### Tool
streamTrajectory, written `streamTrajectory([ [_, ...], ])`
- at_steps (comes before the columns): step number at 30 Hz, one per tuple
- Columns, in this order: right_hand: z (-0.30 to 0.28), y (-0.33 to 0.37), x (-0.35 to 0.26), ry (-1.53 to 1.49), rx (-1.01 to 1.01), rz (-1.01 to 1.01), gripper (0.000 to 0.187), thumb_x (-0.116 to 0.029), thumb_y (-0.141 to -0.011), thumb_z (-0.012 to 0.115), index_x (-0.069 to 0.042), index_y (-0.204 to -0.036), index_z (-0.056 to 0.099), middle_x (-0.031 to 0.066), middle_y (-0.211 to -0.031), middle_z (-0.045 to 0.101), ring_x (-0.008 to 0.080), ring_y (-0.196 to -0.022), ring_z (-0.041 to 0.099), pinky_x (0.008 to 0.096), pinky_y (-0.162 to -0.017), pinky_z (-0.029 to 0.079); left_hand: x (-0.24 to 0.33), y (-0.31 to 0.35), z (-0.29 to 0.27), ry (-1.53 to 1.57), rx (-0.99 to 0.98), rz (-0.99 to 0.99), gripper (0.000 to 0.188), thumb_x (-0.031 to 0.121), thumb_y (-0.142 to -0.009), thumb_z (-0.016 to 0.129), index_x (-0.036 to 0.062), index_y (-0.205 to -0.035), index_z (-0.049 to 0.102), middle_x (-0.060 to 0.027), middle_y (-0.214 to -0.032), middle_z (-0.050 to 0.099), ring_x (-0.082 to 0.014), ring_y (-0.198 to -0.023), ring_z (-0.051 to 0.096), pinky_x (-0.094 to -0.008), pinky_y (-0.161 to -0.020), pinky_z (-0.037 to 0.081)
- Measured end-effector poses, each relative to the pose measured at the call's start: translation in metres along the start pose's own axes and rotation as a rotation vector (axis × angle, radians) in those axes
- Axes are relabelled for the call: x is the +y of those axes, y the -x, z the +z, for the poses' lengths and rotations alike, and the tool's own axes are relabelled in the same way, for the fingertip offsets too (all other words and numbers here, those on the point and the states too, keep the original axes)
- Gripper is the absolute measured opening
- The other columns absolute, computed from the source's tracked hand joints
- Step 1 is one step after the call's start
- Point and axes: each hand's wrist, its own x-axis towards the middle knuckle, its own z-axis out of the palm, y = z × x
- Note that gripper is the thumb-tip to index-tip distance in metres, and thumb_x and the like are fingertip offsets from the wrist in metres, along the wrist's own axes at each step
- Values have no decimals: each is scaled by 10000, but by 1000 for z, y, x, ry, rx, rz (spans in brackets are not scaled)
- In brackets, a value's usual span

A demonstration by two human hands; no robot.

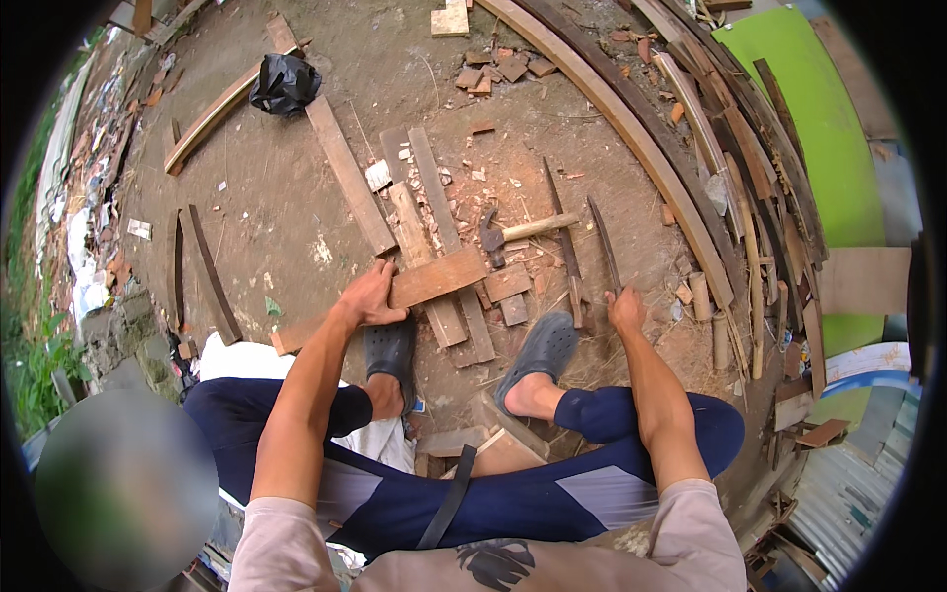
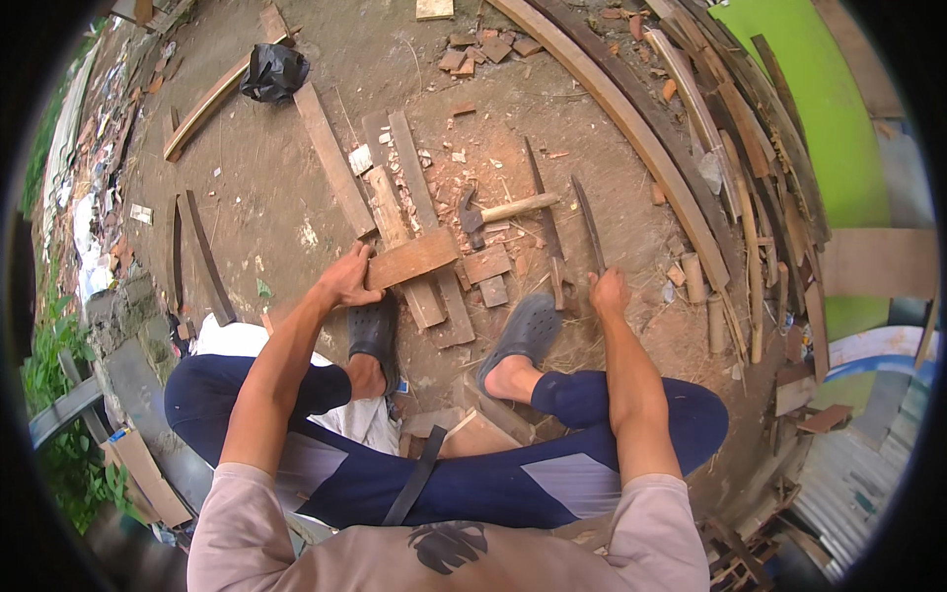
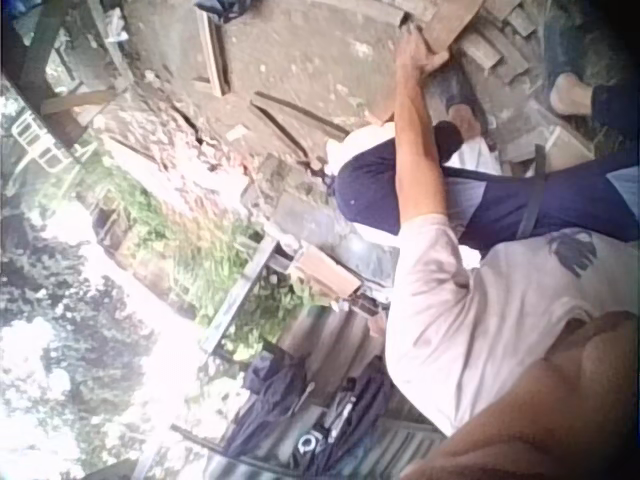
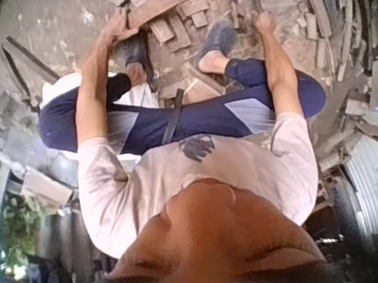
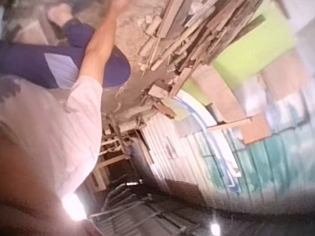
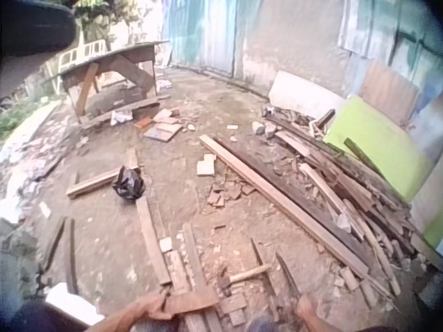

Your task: The person sits on the ground and uses a curved blade to shave and shape a small block of wood. They repeatedly hold the wood, scrape it with the blade, and inspect the surface, producing wood shavings.

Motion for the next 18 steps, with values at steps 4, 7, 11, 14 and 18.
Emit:
streamTrajectory([
  [4,7,7,-10,119,-193,92,438,-407,-944,671,-33,-1171,657,194,-1218,678,376,-1152,647,501,-953,527,10,5,10,-88,25,-5,896,513,-720,732,-60,-1348,447,-259,-1208,531,-441,-1159,575,-488,-959,514],
  [7,7,20,-21,103,-160,34,443,-428,-947,653,-23,-1121,697,214,-1200,690,395,-1131,660,499,-968,522,20,12,12,-135,39,-30,881,515,-751,695,-37,-1389,442,-246,-1263,536,-420,-1216,553,-492,-1039,468],
  [11,16,26,-31,-188,-188,-132,549,-487,-944,638,15,-1159,692,268,-1213,678,440,-1105,661,497,-980,509,32,16,44,-234,184,-105,922,529,-800,653,0,-1500,369,-228,-1443,480,-355,-1392,428,-513,-1217,242],
  [14,4,50,-62,-320,-131,-36,566,-474,-963,611,39,-1198,653,319,-1160,674,466,-1118,646,519,-963,500,57,15,67,-178,380,-234,942,533,-830,670,11,-1535,325,-225,-1535,385,-348,-1484,311,-541,-1239,178],
  [18,33,60,-68,-129,-73,-41,572,-482,-975,587,47,-1183,652,328,-1112,686,466,-1108,656,531,-952,505,93,14,74,-115,412,-424,989,539,-852,685,41,-1590,255,-222,-1643,244,-362,-1553,169,-542,-1258,106],
])
